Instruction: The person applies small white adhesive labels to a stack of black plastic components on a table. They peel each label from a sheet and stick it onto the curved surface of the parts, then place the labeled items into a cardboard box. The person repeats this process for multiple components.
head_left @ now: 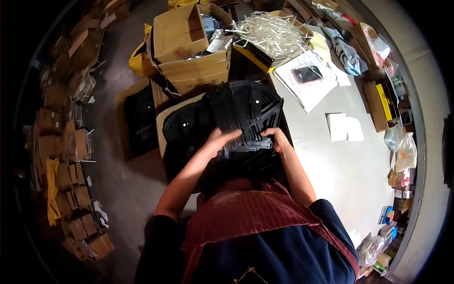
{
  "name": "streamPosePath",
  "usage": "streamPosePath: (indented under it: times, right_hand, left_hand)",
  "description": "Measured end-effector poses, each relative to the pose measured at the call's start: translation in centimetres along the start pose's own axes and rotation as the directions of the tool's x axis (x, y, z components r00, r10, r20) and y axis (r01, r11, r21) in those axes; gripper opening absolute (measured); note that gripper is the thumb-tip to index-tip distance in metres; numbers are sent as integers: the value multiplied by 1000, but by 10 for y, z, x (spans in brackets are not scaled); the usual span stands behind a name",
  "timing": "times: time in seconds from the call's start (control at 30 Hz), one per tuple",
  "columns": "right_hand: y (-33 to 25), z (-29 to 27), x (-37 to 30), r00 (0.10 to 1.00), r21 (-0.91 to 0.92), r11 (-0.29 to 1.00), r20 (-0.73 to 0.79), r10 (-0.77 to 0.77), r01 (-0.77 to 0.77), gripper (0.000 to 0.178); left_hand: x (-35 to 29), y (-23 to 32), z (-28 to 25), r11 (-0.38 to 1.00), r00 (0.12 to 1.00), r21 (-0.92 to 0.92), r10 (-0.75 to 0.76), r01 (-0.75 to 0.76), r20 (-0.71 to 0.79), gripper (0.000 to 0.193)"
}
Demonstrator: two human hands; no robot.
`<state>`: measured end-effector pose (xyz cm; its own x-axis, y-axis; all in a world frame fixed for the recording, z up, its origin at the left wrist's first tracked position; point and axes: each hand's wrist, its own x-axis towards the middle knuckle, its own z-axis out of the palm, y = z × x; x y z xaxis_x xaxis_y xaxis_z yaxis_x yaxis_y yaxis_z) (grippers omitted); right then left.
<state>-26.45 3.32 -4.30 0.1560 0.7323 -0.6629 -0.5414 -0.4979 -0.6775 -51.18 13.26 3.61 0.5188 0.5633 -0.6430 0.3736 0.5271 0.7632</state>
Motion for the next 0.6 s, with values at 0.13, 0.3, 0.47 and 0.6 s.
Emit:
streamPosePath:
  times: [0.13, 0.3, 0.47, 0.6]
  right_hand:
    - [-10, -3, 2, 989, 126, 983, 76, 124, -133, 20]
    - [2, -11, 15, 996, 151, 986, 69, 60, -69, 23]
    - [-6, -22, 40, 999, -48, 998, 1, 43, -43, 19]
    - [-10, -29, 69, 1000, -210, 978, 21, 9, -4, 18]
  left_hand:
    - [25, -16, 13, 975, 990, 202, 110, -91, -86, 109]
    - [38, -40, 9, 988, 989, 113, 113, -102, -99, 117]
    - [7, 13, 27, 997, 1000, 72, 2, 0, -22, 119]
    - [28, -10, 24, 990, 993, 101, -86, 93, -75, 119]
